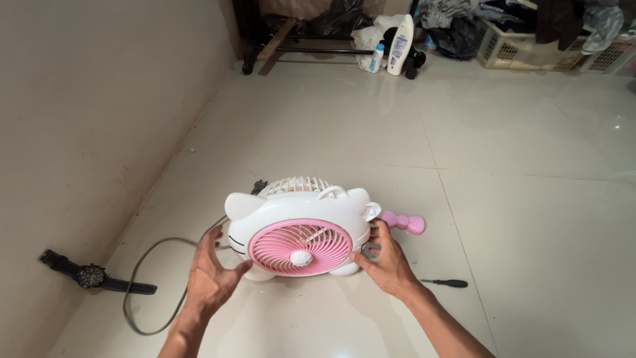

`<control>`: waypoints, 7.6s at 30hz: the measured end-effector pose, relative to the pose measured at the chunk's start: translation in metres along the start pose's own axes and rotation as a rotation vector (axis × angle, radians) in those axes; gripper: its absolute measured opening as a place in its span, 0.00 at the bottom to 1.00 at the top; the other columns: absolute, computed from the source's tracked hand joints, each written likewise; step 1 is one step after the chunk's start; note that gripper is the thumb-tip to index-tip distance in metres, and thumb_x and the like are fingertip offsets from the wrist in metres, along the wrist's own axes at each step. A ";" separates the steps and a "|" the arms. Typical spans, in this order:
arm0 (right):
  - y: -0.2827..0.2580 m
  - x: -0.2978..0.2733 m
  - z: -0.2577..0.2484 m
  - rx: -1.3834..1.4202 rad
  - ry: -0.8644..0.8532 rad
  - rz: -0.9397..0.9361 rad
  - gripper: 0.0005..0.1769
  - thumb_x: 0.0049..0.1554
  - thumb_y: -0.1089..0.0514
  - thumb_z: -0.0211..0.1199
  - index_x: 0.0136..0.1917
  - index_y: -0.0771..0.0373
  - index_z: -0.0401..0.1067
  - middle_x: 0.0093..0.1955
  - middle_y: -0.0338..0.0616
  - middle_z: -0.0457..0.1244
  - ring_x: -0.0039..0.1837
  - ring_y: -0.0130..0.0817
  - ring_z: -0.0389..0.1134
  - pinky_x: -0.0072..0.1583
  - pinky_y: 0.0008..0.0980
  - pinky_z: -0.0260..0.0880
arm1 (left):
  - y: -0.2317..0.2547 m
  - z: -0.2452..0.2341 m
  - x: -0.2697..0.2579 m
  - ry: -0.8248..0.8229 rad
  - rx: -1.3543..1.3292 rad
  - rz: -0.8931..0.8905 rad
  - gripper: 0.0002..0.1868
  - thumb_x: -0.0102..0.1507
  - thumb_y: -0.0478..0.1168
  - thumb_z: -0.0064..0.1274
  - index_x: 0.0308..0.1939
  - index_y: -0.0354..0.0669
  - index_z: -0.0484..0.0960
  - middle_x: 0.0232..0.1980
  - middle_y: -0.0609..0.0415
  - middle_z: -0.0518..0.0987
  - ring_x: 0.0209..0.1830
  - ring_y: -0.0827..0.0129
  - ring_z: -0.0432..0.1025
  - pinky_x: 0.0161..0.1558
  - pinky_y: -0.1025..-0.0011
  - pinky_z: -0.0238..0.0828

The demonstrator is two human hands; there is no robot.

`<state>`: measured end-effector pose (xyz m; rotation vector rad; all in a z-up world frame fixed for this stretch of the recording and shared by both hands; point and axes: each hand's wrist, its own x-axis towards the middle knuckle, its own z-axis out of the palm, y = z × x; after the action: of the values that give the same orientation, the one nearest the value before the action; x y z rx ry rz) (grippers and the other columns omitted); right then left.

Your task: The person assembles a Hello Kitty-themed electric fan by attaching the pink front grille, securing the central cap, and fastening the pink bow accessory to the side using a screwdriver and screws.

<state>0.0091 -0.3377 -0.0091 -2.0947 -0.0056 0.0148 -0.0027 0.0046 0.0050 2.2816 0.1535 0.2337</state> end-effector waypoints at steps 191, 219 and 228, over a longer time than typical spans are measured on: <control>-0.038 -0.019 0.008 0.565 0.508 -0.137 0.19 0.58 0.68 0.63 0.62 0.71 0.69 0.55 0.47 0.67 0.57 0.29 0.70 0.56 0.29 0.76 | 0.152 0.069 -0.020 0.295 -0.112 0.523 0.18 0.59 0.35 0.62 0.53 0.40 0.85 0.52 0.49 0.82 0.45 0.59 0.79 0.42 0.66 0.78; -0.032 0.001 0.001 0.352 0.432 -0.085 0.23 0.59 0.62 0.62 0.68 0.66 0.69 0.60 0.45 0.66 0.59 0.32 0.70 0.59 0.31 0.75 | 0.153 0.072 -0.001 0.336 -0.058 0.675 0.17 0.58 0.35 0.62 0.51 0.37 0.83 0.57 0.45 0.81 0.58 0.50 0.74 0.59 0.57 0.68; -0.015 0.016 -0.002 0.535 0.274 -0.180 0.24 0.60 0.64 0.60 0.69 0.71 0.63 0.63 0.51 0.66 0.64 0.35 0.68 0.65 0.33 0.70 | 0.148 0.077 0.007 0.236 -0.072 0.669 0.22 0.60 0.32 0.59 0.58 0.35 0.79 0.51 0.46 0.80 0.55 0.50 0.72 0.64 0.52 0.63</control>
<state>0.0254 -0.3317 0.0048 -1.5414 -0.0223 -0.3433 0.0262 -0.1476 0.0668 2.1559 -0.5001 0.8377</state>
